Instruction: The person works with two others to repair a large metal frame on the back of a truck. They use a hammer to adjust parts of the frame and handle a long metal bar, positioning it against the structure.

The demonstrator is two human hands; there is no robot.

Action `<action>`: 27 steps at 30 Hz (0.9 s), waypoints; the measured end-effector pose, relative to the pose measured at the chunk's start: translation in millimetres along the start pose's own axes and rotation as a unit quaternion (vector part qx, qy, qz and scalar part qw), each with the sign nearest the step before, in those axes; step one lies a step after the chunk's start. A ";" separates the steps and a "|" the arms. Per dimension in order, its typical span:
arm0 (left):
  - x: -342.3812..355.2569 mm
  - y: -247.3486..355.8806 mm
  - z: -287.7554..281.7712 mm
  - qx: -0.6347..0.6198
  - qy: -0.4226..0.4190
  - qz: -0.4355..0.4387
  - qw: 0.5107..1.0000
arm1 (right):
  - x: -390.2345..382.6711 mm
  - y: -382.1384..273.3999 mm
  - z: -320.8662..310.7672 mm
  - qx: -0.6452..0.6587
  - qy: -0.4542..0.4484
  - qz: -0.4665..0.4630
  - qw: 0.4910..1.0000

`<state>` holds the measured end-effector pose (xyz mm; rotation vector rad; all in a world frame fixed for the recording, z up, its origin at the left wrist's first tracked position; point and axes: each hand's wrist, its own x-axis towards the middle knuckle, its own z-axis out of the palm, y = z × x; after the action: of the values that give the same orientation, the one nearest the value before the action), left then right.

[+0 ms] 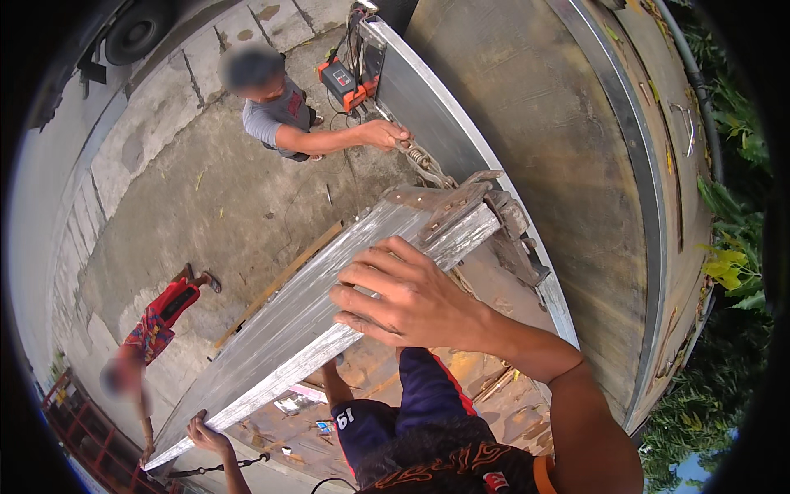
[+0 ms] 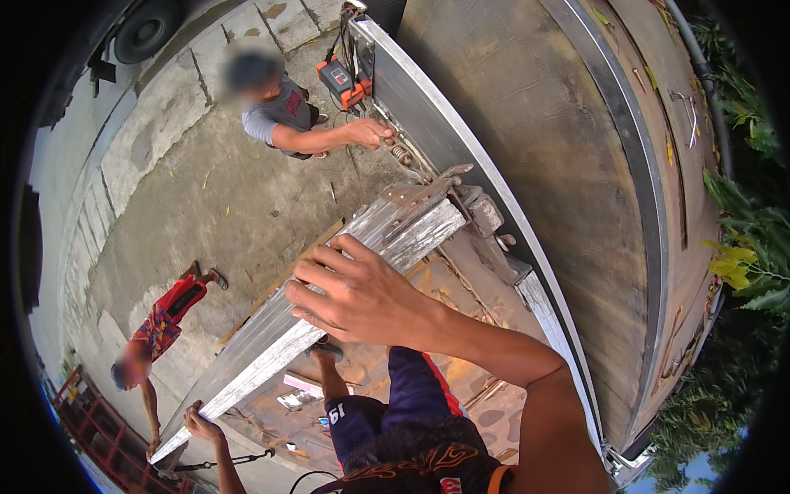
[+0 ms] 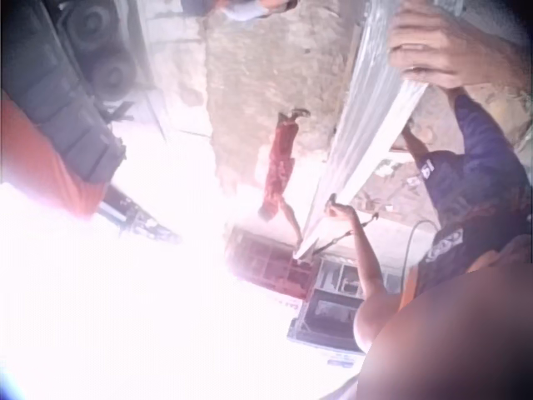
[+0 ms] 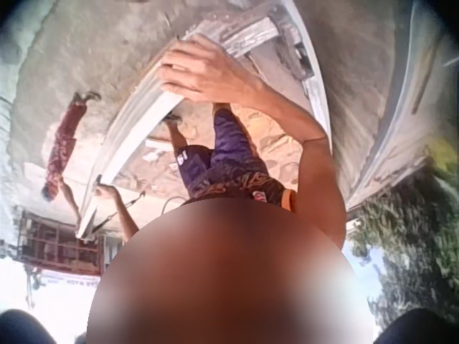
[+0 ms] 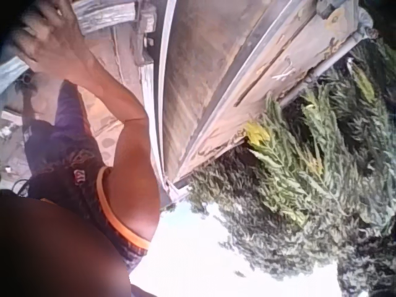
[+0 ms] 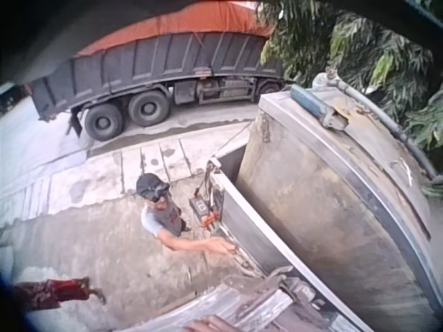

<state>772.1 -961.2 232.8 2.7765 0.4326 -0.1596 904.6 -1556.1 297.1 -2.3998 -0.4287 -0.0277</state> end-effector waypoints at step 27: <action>51.8 -5.0 -17.4 -0.044 -0.290 -0.204 0.934 | -22.2 -7.9 54.1 0.012 -0.142 0.067 0.988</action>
<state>820.7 -936.5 239.5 2.3555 0.8136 -0.9949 876.0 -1522.5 257.9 -2.4109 -0.3925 0.3807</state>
